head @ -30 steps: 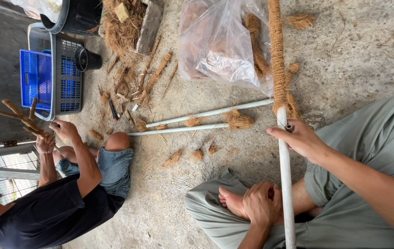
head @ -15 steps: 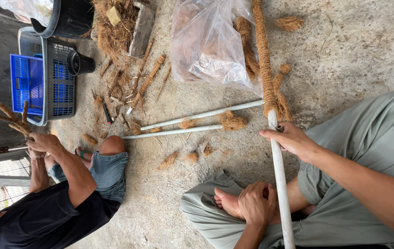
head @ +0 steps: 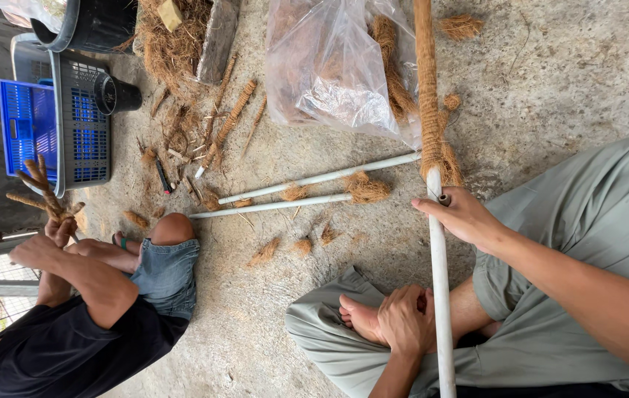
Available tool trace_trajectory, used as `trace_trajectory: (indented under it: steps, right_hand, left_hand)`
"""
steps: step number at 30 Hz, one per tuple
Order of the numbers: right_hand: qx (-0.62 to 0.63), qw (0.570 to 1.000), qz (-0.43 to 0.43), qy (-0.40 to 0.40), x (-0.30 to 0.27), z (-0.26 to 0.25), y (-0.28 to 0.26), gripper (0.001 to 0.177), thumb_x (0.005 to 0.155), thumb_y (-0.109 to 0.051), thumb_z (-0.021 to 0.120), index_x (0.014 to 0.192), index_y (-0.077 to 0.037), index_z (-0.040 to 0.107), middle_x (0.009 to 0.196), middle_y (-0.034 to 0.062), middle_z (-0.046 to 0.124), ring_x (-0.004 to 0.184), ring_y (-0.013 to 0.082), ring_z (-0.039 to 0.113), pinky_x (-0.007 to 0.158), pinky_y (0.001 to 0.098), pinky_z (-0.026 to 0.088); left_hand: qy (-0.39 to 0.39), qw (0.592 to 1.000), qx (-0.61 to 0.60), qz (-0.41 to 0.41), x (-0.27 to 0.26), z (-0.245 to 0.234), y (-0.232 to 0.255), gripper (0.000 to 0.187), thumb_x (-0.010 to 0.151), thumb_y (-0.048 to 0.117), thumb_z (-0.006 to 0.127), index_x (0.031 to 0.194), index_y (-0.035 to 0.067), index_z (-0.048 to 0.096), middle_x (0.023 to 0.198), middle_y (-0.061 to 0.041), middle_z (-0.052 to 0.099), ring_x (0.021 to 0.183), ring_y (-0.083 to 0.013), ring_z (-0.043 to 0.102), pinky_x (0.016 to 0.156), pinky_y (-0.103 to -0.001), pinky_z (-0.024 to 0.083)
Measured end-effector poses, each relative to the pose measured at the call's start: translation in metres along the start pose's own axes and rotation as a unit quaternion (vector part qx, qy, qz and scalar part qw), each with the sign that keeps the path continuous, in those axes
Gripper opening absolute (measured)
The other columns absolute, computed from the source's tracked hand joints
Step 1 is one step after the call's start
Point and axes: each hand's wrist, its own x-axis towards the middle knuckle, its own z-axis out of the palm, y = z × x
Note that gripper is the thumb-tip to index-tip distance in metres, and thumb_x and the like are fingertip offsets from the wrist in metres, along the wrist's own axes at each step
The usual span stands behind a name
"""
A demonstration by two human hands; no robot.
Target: The person sits on the floor and wraps a fibrous rope around a long white pole using a small tool to secure the material. They repeatedly pull the rope tight and adjust the wrapping along the pole's length.
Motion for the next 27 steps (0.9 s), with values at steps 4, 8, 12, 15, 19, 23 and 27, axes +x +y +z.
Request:
trace_trajectory:
  steps: [4, 8, 12, 15, 19, 23, 27]
  right_hand:
    - [-0.017, 0.999, -0.035, 0.013, -0.005, -0.002, 0.001, 0.048, 0.086, -0.052, 0.070, 0.075, -0.005, 0.067, 0.056, 0.0045, 0.059, 0.047, 0.0132, 0.054, 0.043, 0.0308, 0.039]
    - [-0.036, 0.991, -0.129, 0.032, -0.014, -0.007, 0.002, 0.049, 0.092, -0.050, 0.066, 0.072, -0.006, 0.068, 0.055, 0.0027, 0.058, 0.049, 0.0096, 0.053, 0.044, 0.0294, 0.037]
    - [-0.014, 0.990, -0.137, 0.019, -0.015, -0.011, 0.003, 0.048, 0.092, -0.050, 0.065, 0.072, -0.006, 0.068, 0.056, 0.0020, 0.058, 0.048, 0.0096, 0.053, 0.043, 0.0296, 0.038]
    - [0.033, 0.994, -0.102, -0.008, -0.006, -0.012, 0.003, 0.048, 0.094, -0.049, 0.067, 0.074, -0.006, 0.066, 0.058, 0.0003, 0.057, 0.051, 0.0082, 0.053, 0.044, 0.0285, 0.039]
    - [0.000, 1.000, -0.023, 0.006, -0.003, -0.008, 0.003, 0.046, 0.093, -0.047, 0.069, 0.075, -0.006, 0.065, 0.058, 0.0030, 0.057, 0.049, 0.0136, 0.052, 0.045, 0.0315, 0.039]
    - [-0.039, 0.990, -0.126, 0.045, -0.011, -0.006, 0.008, 0.046, 0.088, -0.052, 0.067, 0.068, -0.009, 0.066, 0.056, 0.0021, 0.059, 0.048, 0.0106, 0.056, 0.045, 0.0294, 0.042]
    - [0.050, 0.993, -0.102, -0.005, 0.001, -0.014, 0.002, 0.045, 0.089, -0.050, 0.069, 0.073, -0.008, 0.065, 0.061, 0.0017, 0.055, 0.052, 0.0107, 0.051, 0.047, 0.0290, 0.040]
  left_hand:
    - [0.005, 1.000, 0.002, 0.009, 0.000, 0.002, 0.002, 0.023, 0.088, 0.024, 0.070, 0.073, 0.007, 0.066, 0.074, -0.008, 0.069, 0.072, -0.0280, 0.065, 0.071, -0.040, 0.050]
    - [-0.003, 1.000, 0.006, 0.000, -0.001, 0.005, 0.000, 0.022, 0.088, 0.024, 0.070, 0.074, 0.007, 0.067, 0.074, -0.008, 0.069, 0.073, -0.0276, 0.066, 0.072, -0.040, 0.050]
    - [-0.010, 1.000, 0.002, 0.017, -0.005, 0.004, -0.004, 0.023, 0.087, 0.025, 0.070, 0.072, 0.008, 0.065, 0.075, -0.008, 0.069, 0.074, -0.0280, 0.066, 0.073, -0.041, 0.050]
    - [-0.003, 1.000, -0.004, 0.030, -0.006, 0.004, -0.002, 0.021, 0.085, 0.024, 0.070, 0.072, 0.008, 0.064, 0.075, -0.009, 0.069, 0.075, -0.0291, 0.066, 0.072, -0.042, 0.050]
    - [0.010, 1.000, -0.010, 0.026, -0.006, 0.000, 0.002, 0.025, 0.087, 0.024, 0.071, 0.070, 0.007, 0.064, 0.074, -0.010, 0.069, 0.073, -0.0307, 0.066, 0.071, -0.044, 0.049]
    - [-0.003, 1.000, -0.022, 0.019, -0.009, -0.003, 0.002, 0.026, 0.088, 0.025, 0.071, 0.070, 0.008, 0.063, 0.075, -0.010, 0.070, 0.074, -0.0307, 0.066, 0.071, -0.044, 0.049]
    - [0.007, 0.999, -0.025, 0.024, -0.003, -0.001, 0.001, 0.025, 0.088, 0.024, 0.071, 0.071, 0.008, 0.064, 0.073, -0.010, 0.069, 0.074, -0.0313, 0.066, 0.071, -0.044, 0.050]
